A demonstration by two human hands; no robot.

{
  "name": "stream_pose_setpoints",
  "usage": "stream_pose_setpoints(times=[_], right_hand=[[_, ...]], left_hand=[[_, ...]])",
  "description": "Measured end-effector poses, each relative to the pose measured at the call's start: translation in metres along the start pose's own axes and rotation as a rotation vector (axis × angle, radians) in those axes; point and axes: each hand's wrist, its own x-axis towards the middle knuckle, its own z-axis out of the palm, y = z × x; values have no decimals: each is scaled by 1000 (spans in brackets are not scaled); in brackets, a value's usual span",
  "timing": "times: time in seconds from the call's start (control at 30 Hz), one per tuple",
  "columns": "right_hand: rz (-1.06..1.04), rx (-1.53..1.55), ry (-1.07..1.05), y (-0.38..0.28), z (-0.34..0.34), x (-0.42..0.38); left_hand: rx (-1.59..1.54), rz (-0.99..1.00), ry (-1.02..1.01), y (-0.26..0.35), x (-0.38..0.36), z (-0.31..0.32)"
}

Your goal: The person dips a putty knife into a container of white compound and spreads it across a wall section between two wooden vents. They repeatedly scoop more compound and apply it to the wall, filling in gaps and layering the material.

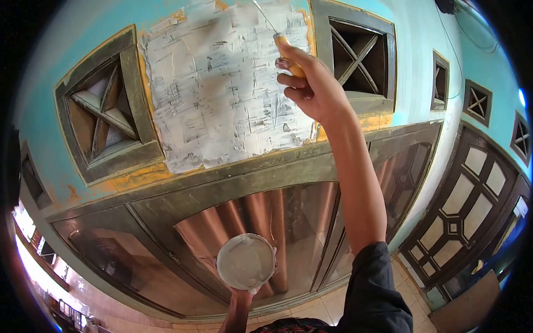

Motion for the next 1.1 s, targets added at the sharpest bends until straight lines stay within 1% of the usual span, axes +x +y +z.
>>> stream_pose_setpoints(times=[0.03,0.1,0.2,0.3,0.37,0.43,0.5,0.53,0.57,0.6,0.63,0.67,0.73,0.77,0.83,0.87,0.93,0.97,1.03,1.07,1.1], right_hand=[[-2,-3,0,-1,-6,0],[73,77,-130,0,-15,-1],[130,104,-116,3,-13,-12],[201,48,-83,14,-15,-28],[255,3,-61,29,-13,-53],[283,-220,-189,52,-16,-86],[151,-412,-338,97,-27,-125],[25,-578,-385,117,-32,-145],[202,-797,-445,113,-35,-164],[308,-902,-489,115,-42,-178],[399,-1010,-534,117,-47,-189],[425,-998,-557,122,-53,-197],[247,-974,-621,135,-68,-210],[260,-970,-621,137,-72,-212],[126,-1052,-701,140,-79,-212],[136,-1052,-697,139,-81,-212],[81,-1148,-763,137,-83,-211],[88,-1147,-767,133,-84,-209],[155,-1240,-880,123,-88,-205],[163,-1236,-881,119,-91,-203],[129,-1246,-861,115,-95,-199]], left_hand=[[-15,-1,-10,-1,2,3],[-48,1,-23,-6,2,12],[-101,15,-38,-17,-3,33],[-66,32,-57,-10,-9,31],[-37,56,-67,-7,-12,30],[-23,104,-49,-4,-16,28],[-22,172,-14,-2,-20,26],[-25,210,12,-2,-22,25],[-28,248,40,-2,-24,24],[-28,280,64,-2,-26,23],[-20,305,78,-2,-27,22],[-7,326,84,-2,-28,22],[31,337,87,-1,-29,21],[54,334,84,-1,-29,21],[75,326,86,-1,-28,20],[81,326,122,-2,-28,20],[91,331,191,-5,-27,21],[96,338,223,-6,-27,21],[107,352,293,-9,-28,22],[-29,347,254,-9,-33,10],[-31,348,259,-9,-34,5]])
